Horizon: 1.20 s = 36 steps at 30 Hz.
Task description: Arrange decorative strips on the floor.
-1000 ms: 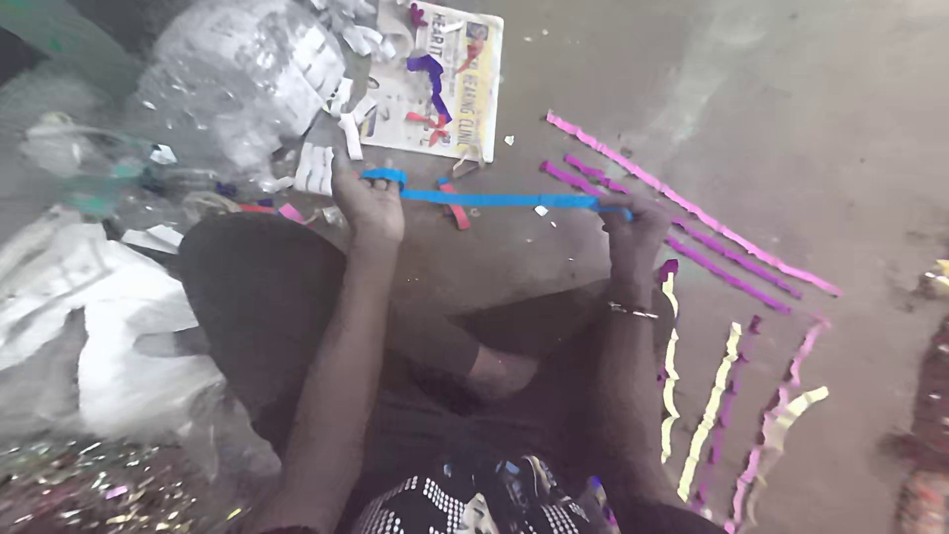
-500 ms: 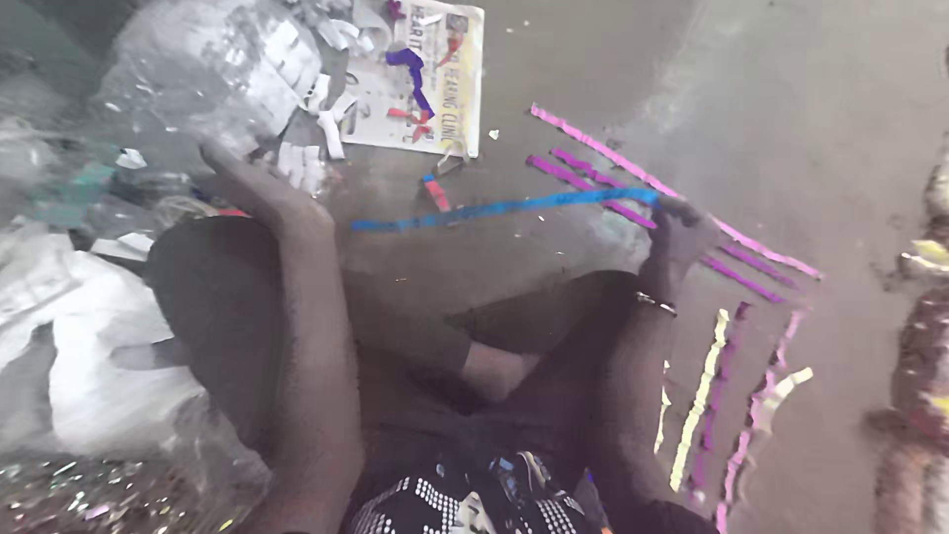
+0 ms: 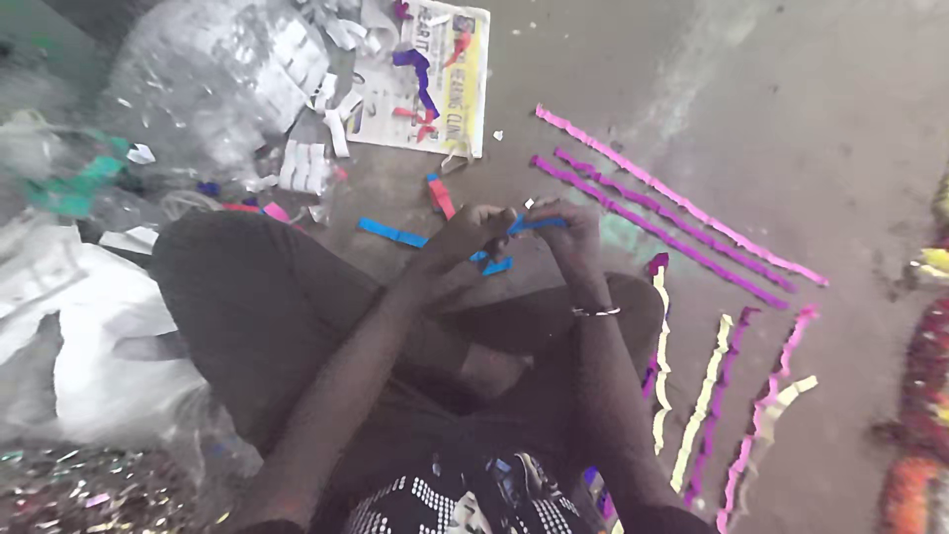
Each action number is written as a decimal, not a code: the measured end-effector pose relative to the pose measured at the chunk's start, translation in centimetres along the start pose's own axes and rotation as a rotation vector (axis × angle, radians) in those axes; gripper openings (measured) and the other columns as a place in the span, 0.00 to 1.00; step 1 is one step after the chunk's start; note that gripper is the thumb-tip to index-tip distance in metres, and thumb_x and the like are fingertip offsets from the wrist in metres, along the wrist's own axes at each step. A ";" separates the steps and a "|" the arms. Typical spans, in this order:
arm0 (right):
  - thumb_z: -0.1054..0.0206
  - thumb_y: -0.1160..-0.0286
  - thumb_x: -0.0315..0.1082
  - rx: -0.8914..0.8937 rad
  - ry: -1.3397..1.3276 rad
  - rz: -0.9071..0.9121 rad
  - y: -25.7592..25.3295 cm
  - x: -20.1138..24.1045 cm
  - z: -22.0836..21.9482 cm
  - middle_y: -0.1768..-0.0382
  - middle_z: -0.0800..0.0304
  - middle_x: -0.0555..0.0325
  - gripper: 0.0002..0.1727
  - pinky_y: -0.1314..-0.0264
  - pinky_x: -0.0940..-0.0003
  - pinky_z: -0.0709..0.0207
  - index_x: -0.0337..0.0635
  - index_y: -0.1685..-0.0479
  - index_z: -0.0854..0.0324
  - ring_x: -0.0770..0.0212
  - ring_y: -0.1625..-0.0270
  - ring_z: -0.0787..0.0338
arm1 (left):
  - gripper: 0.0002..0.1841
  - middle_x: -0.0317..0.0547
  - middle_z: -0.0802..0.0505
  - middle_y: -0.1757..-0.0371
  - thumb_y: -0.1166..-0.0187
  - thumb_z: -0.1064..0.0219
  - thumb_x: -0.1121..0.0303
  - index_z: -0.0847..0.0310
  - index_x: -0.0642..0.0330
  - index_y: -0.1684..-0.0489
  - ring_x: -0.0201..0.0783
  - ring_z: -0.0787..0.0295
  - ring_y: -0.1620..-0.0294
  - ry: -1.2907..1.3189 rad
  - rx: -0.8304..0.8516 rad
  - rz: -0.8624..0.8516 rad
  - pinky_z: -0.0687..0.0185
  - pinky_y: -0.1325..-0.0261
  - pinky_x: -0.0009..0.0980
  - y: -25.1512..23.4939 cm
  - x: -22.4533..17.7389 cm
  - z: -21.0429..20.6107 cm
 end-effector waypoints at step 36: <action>0.35 0.20 0.28 0.024 -0.072 -0.333 0.5 -2.9 1.6 0.64 0.09 0.61 0.09 0.57 0.67 0.11 0.34 0.47 0.16 0.69 0.65 0.10 | 0.13 0.31 0.09 0.72 0.09 0.44 0.66 0.14 0.61 0.58 0.17 0.35 0.87 -0.148 -0.081 0.110 0.42 0.85 0.15 0.2 0.2 3.4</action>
Point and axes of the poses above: each hand's wrist, its own y-axis away from the middle knuckle, its own z-axis out of the back of the hand, x = y × z, the point moved 8 cm from there along -y, towards the middle knuckle
